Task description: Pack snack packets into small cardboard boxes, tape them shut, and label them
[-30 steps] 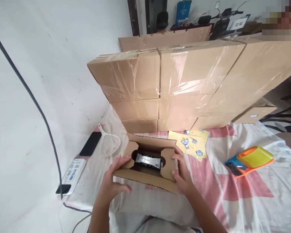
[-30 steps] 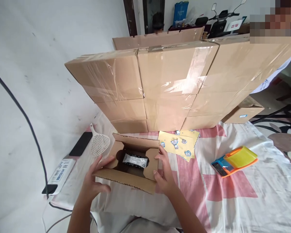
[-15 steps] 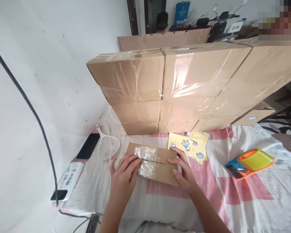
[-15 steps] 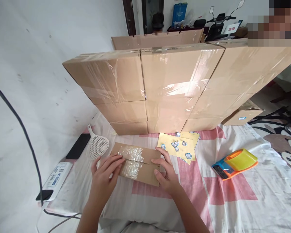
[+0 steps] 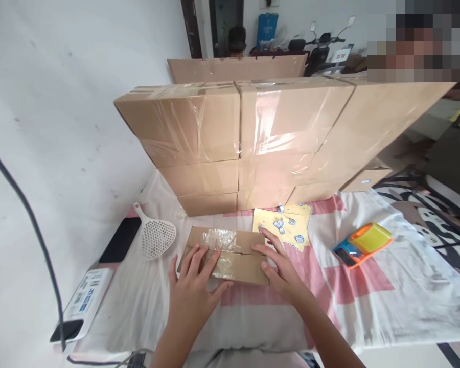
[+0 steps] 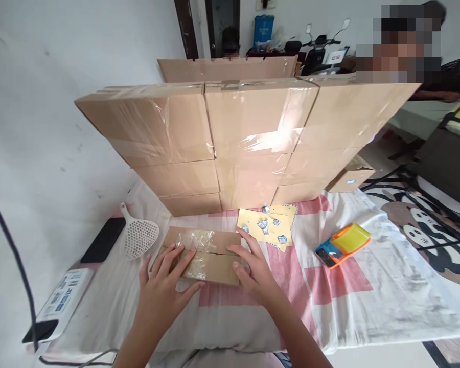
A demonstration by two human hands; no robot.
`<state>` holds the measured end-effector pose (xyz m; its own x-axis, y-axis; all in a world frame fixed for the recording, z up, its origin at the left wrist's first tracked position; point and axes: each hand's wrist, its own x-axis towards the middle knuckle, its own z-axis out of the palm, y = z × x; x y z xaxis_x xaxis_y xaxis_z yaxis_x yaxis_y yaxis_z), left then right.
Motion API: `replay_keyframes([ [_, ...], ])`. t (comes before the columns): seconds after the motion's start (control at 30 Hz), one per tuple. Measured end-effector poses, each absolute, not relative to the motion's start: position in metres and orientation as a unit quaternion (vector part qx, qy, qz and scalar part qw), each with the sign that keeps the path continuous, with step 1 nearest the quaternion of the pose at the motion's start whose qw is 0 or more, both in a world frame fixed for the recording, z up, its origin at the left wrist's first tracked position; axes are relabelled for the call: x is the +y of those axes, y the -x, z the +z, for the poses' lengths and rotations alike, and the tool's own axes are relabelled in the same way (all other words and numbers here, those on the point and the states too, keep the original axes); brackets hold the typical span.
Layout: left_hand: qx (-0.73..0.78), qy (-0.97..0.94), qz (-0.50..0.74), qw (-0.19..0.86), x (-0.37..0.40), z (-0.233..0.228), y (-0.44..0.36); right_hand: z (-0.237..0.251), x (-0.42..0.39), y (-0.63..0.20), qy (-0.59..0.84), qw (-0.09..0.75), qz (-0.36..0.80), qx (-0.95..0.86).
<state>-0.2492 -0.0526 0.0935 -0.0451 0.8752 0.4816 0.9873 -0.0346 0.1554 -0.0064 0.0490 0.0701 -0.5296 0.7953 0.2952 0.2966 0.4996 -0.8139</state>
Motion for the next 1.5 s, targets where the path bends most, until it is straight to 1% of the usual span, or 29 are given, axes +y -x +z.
replay_keyframes([
  [0.03, -0.683, 0.68, -0.235, 0.126, -0.052, 0.093, 0.249, 0.068, 0.049, -0.001, 0.348, 0.371, 0.349, -0.787],
  [0.07, -0.682, 0.68, -0.237, 0.132, -0.052, 0.092, 0.248, 0.066, 0.05, -0.013, 0.367, 0.419, 0.322, -0.765],
  [0.1, -0.681, 0.678, -0.241, 0.136, -0.053, 0.091, 0.247, 0.063, 0.053, -0.029, 0.403, 0.486, 0.278, -0.724],
  [0.17, -0.682, 0.674, -0.247, 0.143, -0.055, 0.089, 0.244, 0.055, 0.065, -0.072, 0.5, 0.631, 0.153, -0.573],
  [0.2, -0.682, 0.671, -0.25, 0.147, -0.056, 0.088, 0.243, 0.051, 0.073, -0.098, 0.546, 0.687, 0.093, -0.47],
  [0.23, -0.683, 0.669, -0.252, 0.15, -0.057, 0.087, 0.242, 0.047, 0.082, -0.125, 0.575, 0.723, 0.057, -0.379],
  [0.27, -0.684, 0.668, -0.252, 0.152, -0.058, 0.087, 0.241, 0.044, 0.092, -0.152, 0.592, 0.736, 0.068, -0.322],
  [0.33, -0.683, 0.668, -0.253, 0.151, -0.06, 0.088, 0.239, 0.038, 0.111, -0.196, 0.607, 0.71, 0.189, -0.303],
  [0.4, -0.681, 0.67, -0.258, 0.145, -0.06, 0.09, 0.239, 0.035, 0.128, -0.223, 0.61, 0.669, 0.266, -0.33],
  [0.47, -0.676, 0.674, -0.262, 0.141, -0.058, 0.091, 0.241, 0.033, 0.14, -0.233, 0.61, 0.635, 0.309, -0.36],
  [0.6, -0.669, 0.684, -0.252, 0.141, -0.05, 0.091, 0.248, 0.031, 0.151, -0.229, 0.608, 0.607, 0.336, -0.387],
  [0.77, -0.661, 0.695, -0.248, 0.138, -0.039, 0.093, 0.257, 0.027, 0.155, -0.212, 0.581, 0.63, 0.345, -0.384],
  [0.83, -0.654, 0.701, -0.246, 0.146, -0.038, 0.095, 0.258, 0.026, 0.156, -0.206, 0.568, 0.623, 0.373, -0.387],
  [0.97, -0.649, 0.697, -0.255, 0.167, -0.043, 0.099, 0.251, 0.03, 0.154, -0.204, 0.554, 0.576, 0.454, -0.393],
  [1.07, -0.631, 0.676, -0.325, 0.197, -0.049, 0.097, 0.239, 0.034, 0.148, -0.204, 0.547, 0.547, 0.498, -0.392],
  [1.13, -0.584, 0.67, -0.405, 0.216, -0.057, 0.094, 0.23, 0.036, 0.14, -0.202, 0.543, 0.54, 0.51, -0.391],
  [1.2, -0.516, 0.69, -0.46, 0.214, -0.066, 0.09, 0.218, 0.039, 0.13, -0.195, 0.534, 0.544, 0.515, -0.392],
  [1.27, -0.444, 0.739, -0.471, 0.189, -0.074, 0.088, 0.203, 0.042, 0.117, -0.187, 0.51, 0.565, 0.516, -0.393],
  [1.33, -0.377, 0.787, -0.47, 0.133, -0.077, 0.088, 0.183, 0.046, 0.103, -0.178, 0.48, 0.594, 0.514, -0.392],
  [1.43, -0.301, 0.83, -0.471, -0.003, -0.068, 0.088, 0.144, 0.054, 0.081, -0.162, 0.455, 0.607, 0.509, -0.406],
  [1.5, -0.32, 0.827, -0.452, -0.102, -0.054, 0.087, 0.118, 0.06, 0.066, -0.15, 0.451, 0.605, 0.506, -0.419],
])
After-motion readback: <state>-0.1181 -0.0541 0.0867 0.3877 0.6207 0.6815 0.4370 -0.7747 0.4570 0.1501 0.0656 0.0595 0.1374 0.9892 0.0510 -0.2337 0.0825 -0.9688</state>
